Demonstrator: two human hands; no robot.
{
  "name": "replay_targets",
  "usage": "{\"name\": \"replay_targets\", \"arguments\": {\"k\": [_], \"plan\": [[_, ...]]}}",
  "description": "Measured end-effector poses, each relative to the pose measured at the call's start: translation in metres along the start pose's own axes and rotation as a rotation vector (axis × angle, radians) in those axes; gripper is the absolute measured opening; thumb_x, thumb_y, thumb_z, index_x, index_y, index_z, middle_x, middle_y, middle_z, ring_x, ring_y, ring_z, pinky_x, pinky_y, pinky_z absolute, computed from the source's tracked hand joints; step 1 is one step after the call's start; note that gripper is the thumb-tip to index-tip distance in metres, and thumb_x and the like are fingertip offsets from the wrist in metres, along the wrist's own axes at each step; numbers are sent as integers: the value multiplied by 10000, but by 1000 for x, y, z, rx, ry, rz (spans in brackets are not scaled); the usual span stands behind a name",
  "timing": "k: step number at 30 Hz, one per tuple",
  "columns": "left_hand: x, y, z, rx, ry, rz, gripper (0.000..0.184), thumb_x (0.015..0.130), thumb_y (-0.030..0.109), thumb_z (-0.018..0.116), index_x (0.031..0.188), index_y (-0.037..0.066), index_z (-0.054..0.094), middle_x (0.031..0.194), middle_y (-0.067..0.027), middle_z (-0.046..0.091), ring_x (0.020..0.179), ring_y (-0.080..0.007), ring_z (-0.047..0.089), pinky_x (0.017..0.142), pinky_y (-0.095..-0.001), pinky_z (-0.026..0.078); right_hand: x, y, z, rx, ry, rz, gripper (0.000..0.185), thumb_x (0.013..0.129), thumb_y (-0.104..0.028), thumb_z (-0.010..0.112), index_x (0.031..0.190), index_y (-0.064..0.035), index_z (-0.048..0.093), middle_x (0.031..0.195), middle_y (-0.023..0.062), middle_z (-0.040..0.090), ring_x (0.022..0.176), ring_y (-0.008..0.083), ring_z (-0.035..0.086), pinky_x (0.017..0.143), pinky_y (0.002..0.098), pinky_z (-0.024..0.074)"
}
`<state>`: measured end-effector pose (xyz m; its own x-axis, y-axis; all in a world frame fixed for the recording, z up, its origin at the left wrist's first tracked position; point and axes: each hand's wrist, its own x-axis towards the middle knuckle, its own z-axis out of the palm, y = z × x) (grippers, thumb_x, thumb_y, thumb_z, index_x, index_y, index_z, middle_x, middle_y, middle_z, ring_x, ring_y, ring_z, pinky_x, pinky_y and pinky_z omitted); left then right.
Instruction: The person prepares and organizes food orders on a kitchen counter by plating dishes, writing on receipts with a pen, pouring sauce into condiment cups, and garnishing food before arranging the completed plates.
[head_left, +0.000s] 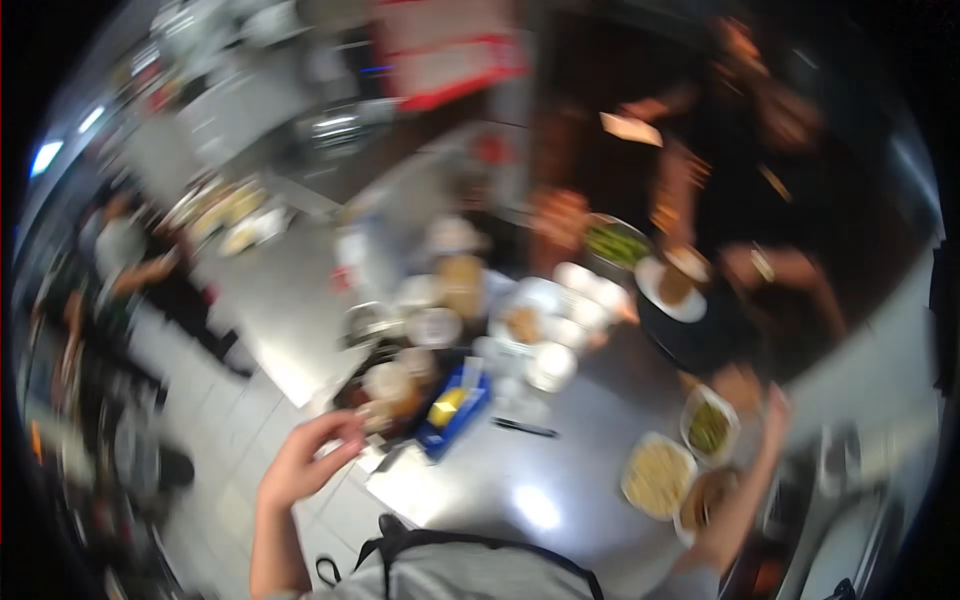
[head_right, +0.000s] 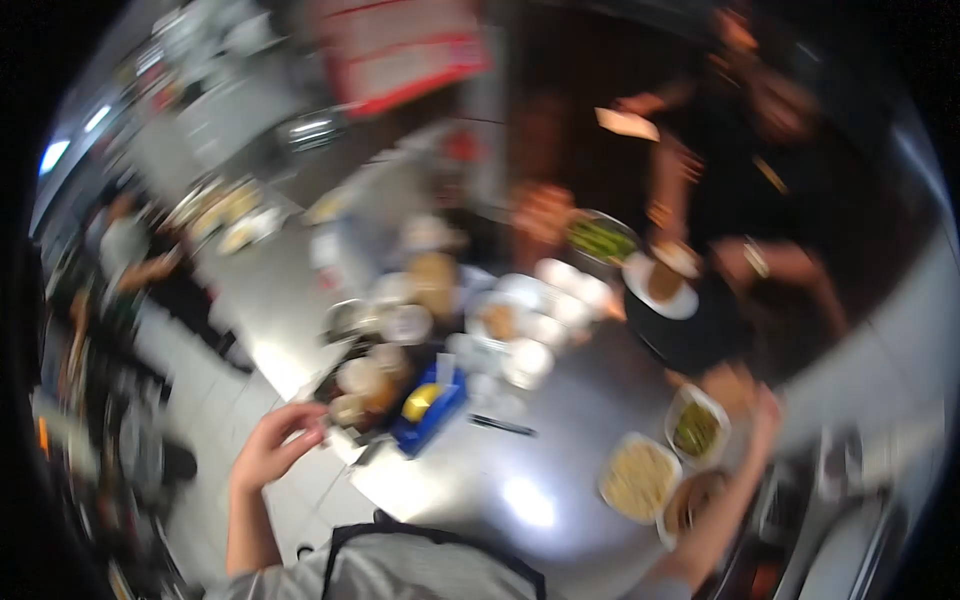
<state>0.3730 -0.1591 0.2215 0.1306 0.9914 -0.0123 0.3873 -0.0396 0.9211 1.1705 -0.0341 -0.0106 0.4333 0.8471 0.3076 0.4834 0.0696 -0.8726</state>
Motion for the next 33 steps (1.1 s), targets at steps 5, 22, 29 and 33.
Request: {"name": "replay_targets", "arguments": {"k": [5, 22, 29, 33], "plan": [[-34, -19, -57, -38, 43, 3, 296, 877, 117, 589, 1160, 41, 543, 849, -12, 597, 802, -101, 562, 792, -276, 463, -51, -229, 54, 912, -124, -76, 711, 845, -491, 543, 1375, -82, 302, 1330, 174, 420, 1223, 300, 419, 971, 499, 340], [-140, -191, -410, -266, 325, 17, 272, 905, 127, 544, 1150, 11, 521, 835, -15, 573, 803, -98, 566, 755, -255, 469, -311, -600, 522, 834, -1546, -585, 675, 685, -178, 780, 1232, 46, 454, 1049, 271, 561, 942, 379, 596, 804, 481, 484], [-15, -273, -536, -320, 99, 84, 287, 911, 123, 539, 1169, 1, 509, 859, -27, 585, 796, -109, 576, 760, -250, 475, -310, -660, 636, 774, -1595, -456, 622, 708, -175, 760, 1204, 57, 465, 1022, 263, 561, 918, 372, 597, 793, 472, 484], [57, -316, -625, -354, 54, 113, 278, 911, 127, 540, 1159, 4, 514, 850, -16, 577, 795, -102, 572, 760, -249, 474, -296, -669, 753, 875, -1624, -368, 614, 743, -167, 732, 1236, 60, 445, 1085, 254, 564, 999, 355, 578, 860, 448, 450]]}}
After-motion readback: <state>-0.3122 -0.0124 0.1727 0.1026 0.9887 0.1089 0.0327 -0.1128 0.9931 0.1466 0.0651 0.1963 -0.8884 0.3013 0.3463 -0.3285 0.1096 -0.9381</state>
